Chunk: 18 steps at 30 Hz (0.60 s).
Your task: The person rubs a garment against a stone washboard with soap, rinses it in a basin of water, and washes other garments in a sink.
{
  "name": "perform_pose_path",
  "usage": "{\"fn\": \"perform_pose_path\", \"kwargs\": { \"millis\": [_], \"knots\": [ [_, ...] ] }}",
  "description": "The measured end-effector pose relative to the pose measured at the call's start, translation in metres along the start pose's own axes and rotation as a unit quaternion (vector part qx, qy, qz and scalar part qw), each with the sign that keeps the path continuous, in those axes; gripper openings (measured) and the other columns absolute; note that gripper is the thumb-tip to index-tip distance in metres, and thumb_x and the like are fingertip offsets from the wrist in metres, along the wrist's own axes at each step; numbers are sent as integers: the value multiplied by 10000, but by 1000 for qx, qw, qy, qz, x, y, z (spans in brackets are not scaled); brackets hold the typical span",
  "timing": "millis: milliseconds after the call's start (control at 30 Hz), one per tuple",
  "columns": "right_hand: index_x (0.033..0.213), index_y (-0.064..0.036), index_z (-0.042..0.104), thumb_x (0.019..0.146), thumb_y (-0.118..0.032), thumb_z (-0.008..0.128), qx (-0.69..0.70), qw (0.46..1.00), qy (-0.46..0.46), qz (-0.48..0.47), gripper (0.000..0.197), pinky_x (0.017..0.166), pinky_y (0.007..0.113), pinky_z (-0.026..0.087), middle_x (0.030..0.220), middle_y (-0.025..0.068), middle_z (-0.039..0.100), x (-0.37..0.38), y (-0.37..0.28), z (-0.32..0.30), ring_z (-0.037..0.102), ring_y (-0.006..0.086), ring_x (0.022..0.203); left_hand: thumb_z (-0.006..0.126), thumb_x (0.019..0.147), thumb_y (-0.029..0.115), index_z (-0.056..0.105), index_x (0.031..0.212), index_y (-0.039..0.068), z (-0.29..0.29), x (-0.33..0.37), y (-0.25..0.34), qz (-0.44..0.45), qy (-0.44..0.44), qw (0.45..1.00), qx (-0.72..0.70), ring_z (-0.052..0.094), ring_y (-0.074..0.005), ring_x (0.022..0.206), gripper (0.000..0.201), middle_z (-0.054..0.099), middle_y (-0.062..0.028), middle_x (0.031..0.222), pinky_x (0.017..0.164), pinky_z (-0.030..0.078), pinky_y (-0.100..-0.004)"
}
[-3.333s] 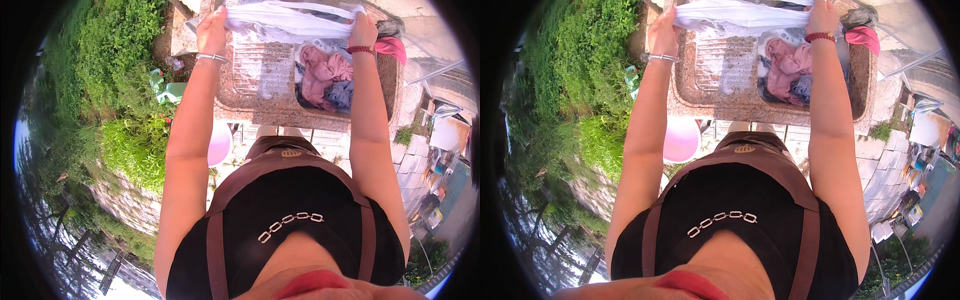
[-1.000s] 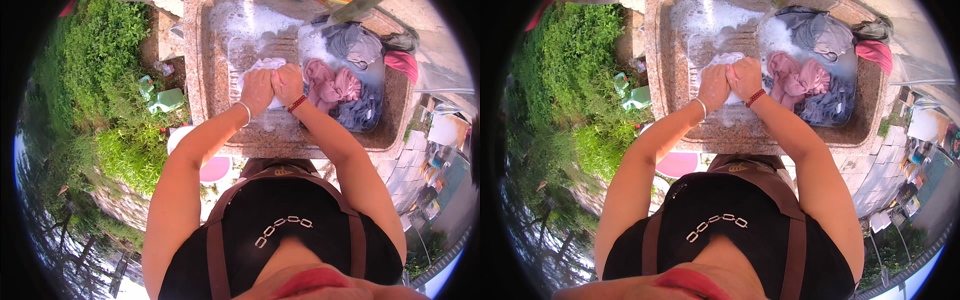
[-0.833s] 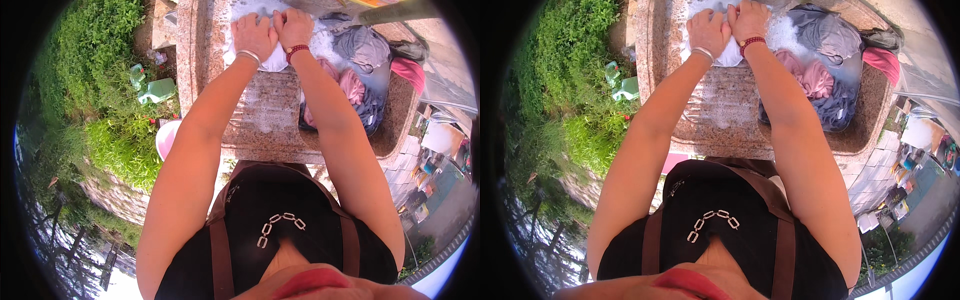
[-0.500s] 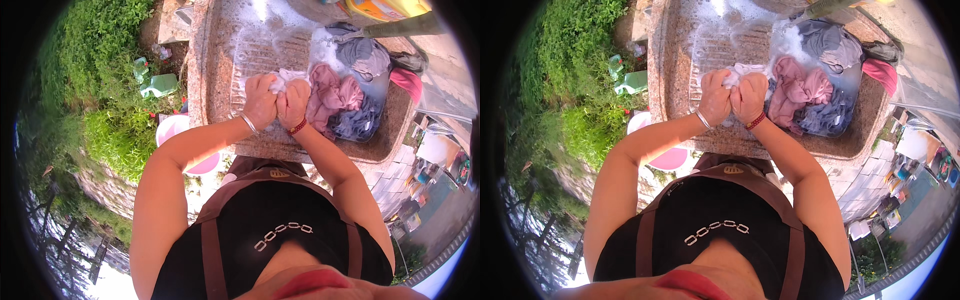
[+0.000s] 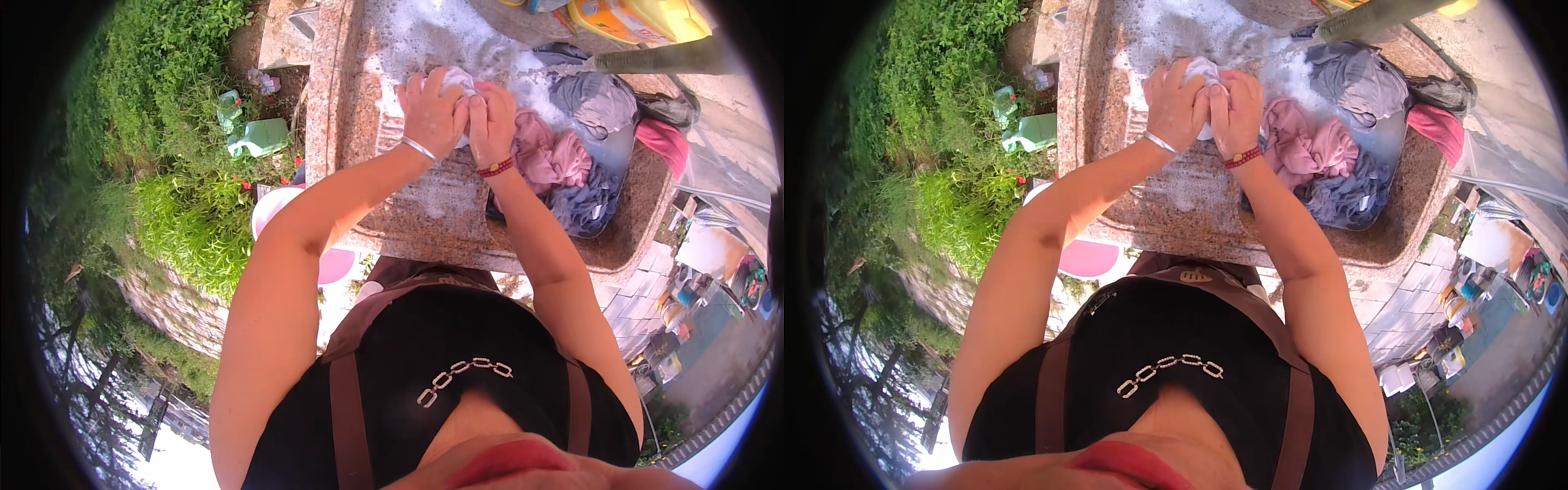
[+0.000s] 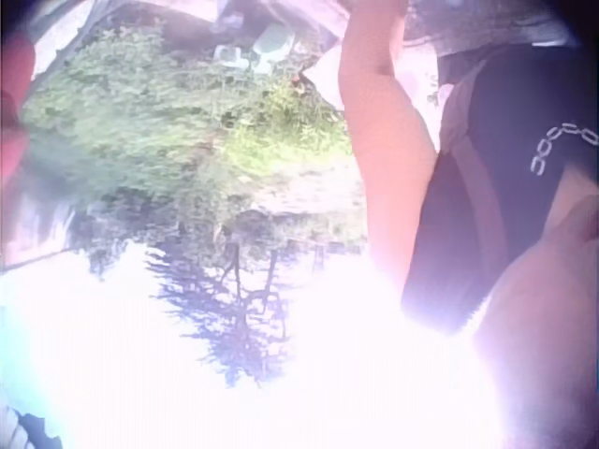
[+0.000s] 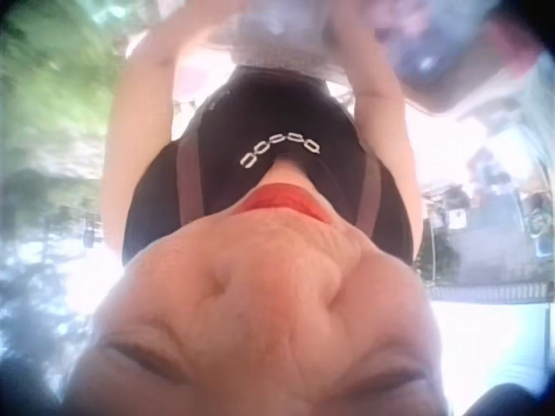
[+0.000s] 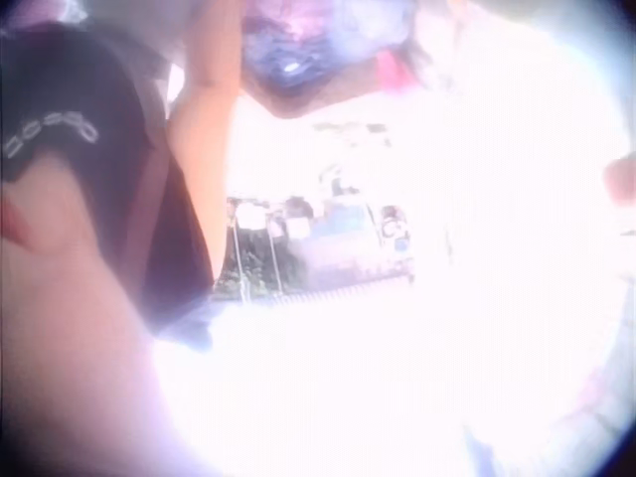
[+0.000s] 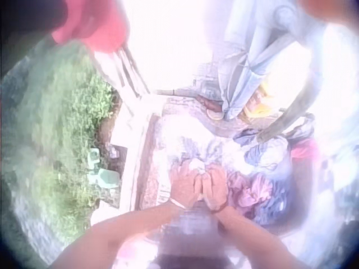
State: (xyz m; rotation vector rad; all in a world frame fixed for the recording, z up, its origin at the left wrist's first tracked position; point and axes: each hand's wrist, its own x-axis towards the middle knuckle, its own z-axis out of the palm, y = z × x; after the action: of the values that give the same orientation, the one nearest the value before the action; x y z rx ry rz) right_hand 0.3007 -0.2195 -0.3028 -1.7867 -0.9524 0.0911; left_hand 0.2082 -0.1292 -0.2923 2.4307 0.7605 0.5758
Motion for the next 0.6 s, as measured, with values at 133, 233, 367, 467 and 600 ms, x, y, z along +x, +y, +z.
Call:
{"fn": "perform_pose_path", "kwargs": {
  "millis": [133,233,367,467,600],
  "knots": [
    [771,-22,585,849,-189,586,-83,996,7,-12,184,818,425,388,894,153,589,-36,-5,-15,532,334,916,527,881,318,682,948,105,0,-40,21,48,-31,998,8,405,-418,1119,272,517,-167,1179,1015,211,-597],
    [714,-9,631,852,-228,580,-151,981,-26,121,264,784,462,418,828,176,626,55,14,18,571,363,837,536,877,333,697,974,106,31,43,-20,6,-62,997,43,470,-378,1082,295,557,-170,1113,1033,241,-548],
    [742,-23,673,900,-279,529,-247,962,87,-74,334,765,466,453,812,172,658,101,83,23,597,376,812,533,853,322,661,935,29,52,100,-5,-1,130,986,105,503,-372,1033,330,606,-166,1001,973,322,-523],
    [815,-24,687,896,-242,539,-93,996,7,11,276,813,434,457,910,162,665,82,57,16,603,353,870,550,838,316,658,909,42,36,82,-6,-41,57,996,50,497,-359,1032,303,609,-131,1004,977,314,-515],
    [807,-22,642,854,-169,587,-24,999,23,2,164,820,409,427,963,123,619,-20,13,-24,551,332,886,557,789,215,630,839,58,-1,-7,29,88,6,993,-75,502,-308,952,181,608,-108,994,876,338,-473]
  ]
}}
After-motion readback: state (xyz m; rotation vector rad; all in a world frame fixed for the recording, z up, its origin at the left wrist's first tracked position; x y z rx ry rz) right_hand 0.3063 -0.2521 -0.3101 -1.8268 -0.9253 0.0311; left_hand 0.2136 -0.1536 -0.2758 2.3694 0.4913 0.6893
